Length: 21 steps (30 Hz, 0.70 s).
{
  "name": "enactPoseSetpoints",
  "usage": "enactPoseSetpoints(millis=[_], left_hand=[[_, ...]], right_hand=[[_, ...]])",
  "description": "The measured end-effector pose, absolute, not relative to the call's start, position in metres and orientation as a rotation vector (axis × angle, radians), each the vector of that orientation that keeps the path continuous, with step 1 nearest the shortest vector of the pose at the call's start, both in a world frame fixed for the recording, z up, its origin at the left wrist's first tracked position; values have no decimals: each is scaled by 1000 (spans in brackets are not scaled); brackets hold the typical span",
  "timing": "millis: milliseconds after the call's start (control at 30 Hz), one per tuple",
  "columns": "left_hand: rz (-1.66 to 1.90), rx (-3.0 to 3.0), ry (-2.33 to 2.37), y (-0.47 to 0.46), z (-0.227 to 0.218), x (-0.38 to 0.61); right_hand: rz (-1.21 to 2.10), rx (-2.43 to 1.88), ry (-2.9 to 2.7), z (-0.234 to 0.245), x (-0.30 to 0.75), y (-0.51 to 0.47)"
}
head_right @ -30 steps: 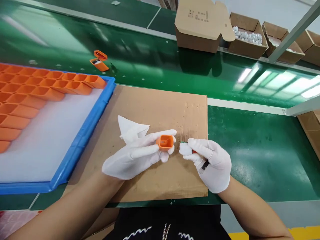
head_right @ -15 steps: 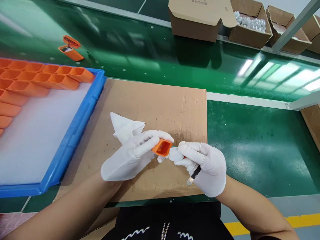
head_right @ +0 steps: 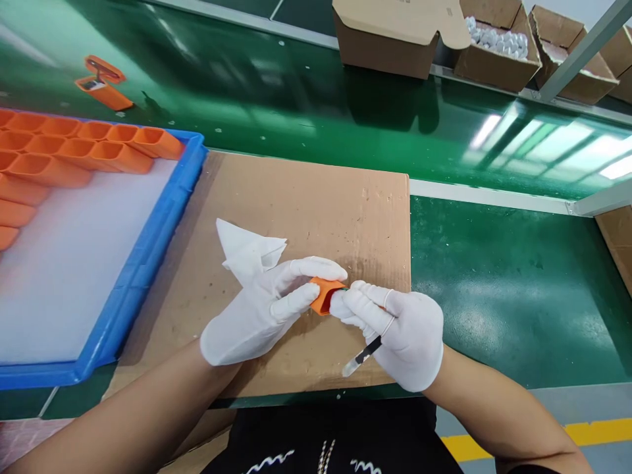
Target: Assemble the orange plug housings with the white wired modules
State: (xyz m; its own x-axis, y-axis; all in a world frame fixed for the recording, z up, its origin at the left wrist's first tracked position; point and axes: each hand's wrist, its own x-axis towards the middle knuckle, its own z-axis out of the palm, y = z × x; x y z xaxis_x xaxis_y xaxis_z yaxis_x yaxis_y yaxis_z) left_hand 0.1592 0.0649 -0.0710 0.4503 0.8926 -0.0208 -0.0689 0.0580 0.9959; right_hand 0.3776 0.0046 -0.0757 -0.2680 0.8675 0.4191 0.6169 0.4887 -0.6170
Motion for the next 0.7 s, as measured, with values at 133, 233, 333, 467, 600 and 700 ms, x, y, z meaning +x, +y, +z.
enactPoseSetpoints(millis=[133, 233, 333, 467, 600, 700], left_hand=[[882, 1330, 799, 65, -70, 159], [873, 1351, 810, 65, -70, 160], [868, 1356, 821, 66, -71, 160], [858, 1341, 816, 65, -71, 161], [866, 1311, 803, 65, -70, 162], [875, 1278, 792, 64, -70, 163]], right_hand=[[54, -1243, -2087, -64, 372, 6], [-56, -1315, -2104, -58, 368, 4], [-143, -1356, -2132, -58, 367, 2], [-140, -1376, -2174, -58, 366, 2], [-118, -1402, -2199, -53, 363, 5], [24, -1467, -2188, -49, 362, 5]])
